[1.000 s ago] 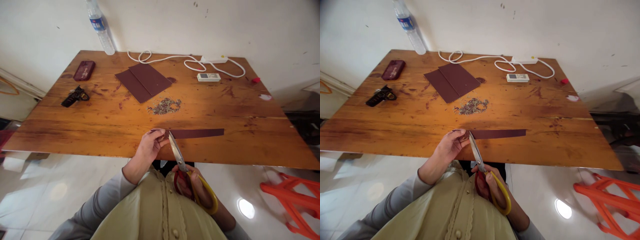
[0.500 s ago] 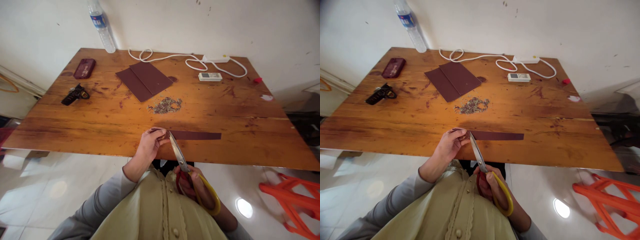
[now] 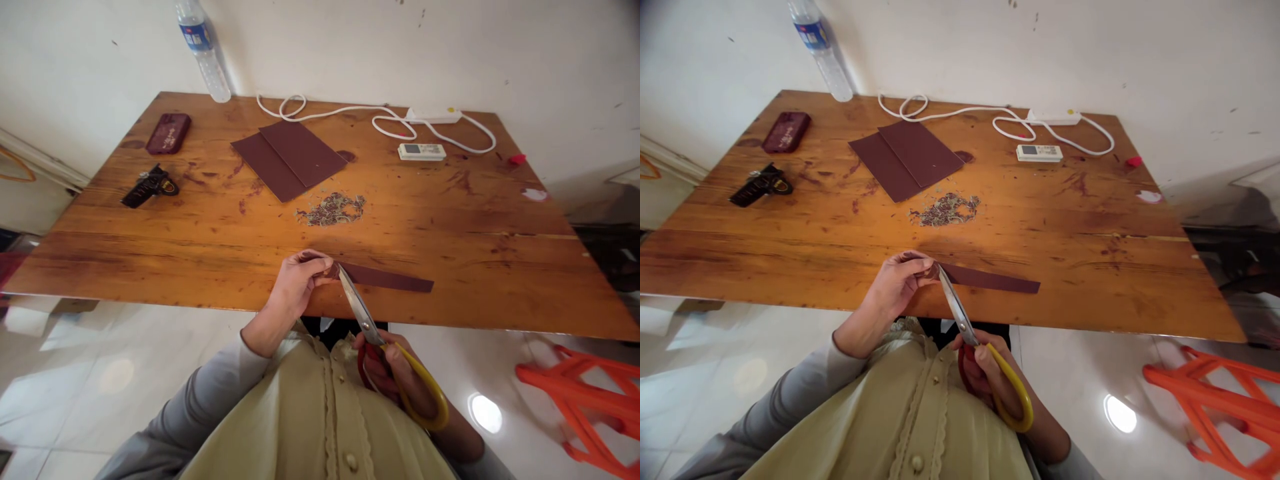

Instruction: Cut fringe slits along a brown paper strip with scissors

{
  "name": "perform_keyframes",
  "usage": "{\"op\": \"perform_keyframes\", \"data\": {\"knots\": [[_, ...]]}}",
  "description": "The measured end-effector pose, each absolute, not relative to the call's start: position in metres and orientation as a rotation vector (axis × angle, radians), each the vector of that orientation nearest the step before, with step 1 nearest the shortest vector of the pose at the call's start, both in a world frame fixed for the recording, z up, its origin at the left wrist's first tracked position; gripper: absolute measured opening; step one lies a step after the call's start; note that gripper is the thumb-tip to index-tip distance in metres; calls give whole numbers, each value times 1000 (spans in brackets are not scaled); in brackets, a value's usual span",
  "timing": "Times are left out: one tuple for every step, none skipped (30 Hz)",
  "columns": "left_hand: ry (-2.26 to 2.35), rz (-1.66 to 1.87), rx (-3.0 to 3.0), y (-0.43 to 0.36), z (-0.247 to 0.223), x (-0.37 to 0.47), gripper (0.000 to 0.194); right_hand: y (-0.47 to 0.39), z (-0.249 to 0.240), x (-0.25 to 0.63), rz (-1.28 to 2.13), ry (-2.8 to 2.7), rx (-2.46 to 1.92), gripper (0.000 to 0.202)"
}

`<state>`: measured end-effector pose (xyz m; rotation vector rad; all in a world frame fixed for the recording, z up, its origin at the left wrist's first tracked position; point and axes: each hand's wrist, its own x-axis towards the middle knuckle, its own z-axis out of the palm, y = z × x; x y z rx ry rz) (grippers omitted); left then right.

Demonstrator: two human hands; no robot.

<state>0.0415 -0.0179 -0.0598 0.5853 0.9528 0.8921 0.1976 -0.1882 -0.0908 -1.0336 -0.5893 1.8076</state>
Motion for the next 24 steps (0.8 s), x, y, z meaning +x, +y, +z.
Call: {"op": "perform_keyframes", "data": {"knots": [[955, 884, 597, -17, -60, 41, 19, -188, -90, 199, 1809, -593, -1037, 53], [953, 874, 611, -16, -60, 40, 18, -189, -90, 200, 1809, -595, -1038, 52], [948, 862, 626, -15, -60, 39, 18, -189, -89, 200, 1807, -597, -1040, 52], [940, 847, 638, -14, -60, 38, 18, -190, -89, 201, 1802, -601, -1043, 52], [932, 830, 647, -12, -60, 37, 18, -192, -90, 202, 1796, -610, -1046, 52], [924, 810, 650, -11, -60, 36, 19, -193, -90, 202, 1789, -618, -1049, 53], [919, 787, 649, -10, -60, 35, 20, -194, -90, 203, 1778, -625, -1054, 54], [917, 767, 646, -9, -60, 34, 21, -196, -90, 203, 1770, -634, -1058, 55], [919, 751, 641, -8, -59, 33, 22, -197, -90, 203, 1769, -645, -1058, 57], [920, 736, 638, -8, -59, 33, 23, -198, -90, 204, 1770, -655, -1056, 58], [919, 727, 637, -7, -59, 32, 23, -198, -90, 204, 1770, -663, -1054, 59], [916, 721, 638, -7, -59, 31, 23, -199, -90, 204, 1769, -670, -1055, 59], [912, 717, 641, -7, -59, 31, 23, -199, -90, 204, 1766, -675, -1059, 60], [908, 713, 645, -7, -58, 31, 23, -199, -89, 204, 1766, -675, -1065, 60], [904, 708, 650, -7, -58, 30, 22, -198, -89, 204, 1768, -671, -1073, 60], [901, 700, 656, -8, -57, 30, 22, -197, -88, 204, 1779, -669, -1081, 61], [898, 692, 662, -8, -57, 29, 21, -196, -87, 204, 1796, -668, -1085, 61], [896, 685, 669, -7, -56, 29, 20, -195, -86, 203, 1812, -666, -1088, 61], [894, 683, 676, -7, -56, 29, 19, -195, -85, 203, 1824, -665, -1091, 61], [893, 683, 685, -7, -55, 29, 19, -194, -84, 204, 1829, -669, -1093, 60], [892, 686, 694, -7, -55, 29, 18, -194, -84, 204, 1827, -675, -1096, 59], [891, 689, 705, -6, -55, 29, 17, -195, -83, 204, 1824, -681, -1099, 58], [890, 692, 714, -6, -54, 28, 16, -195, -83, 205, 1820, -688, -1104, 58], [889, 692, 723, -6, -54, 28, 15, -196, -84, 206, 1818, -696, -1114, 58]]}}
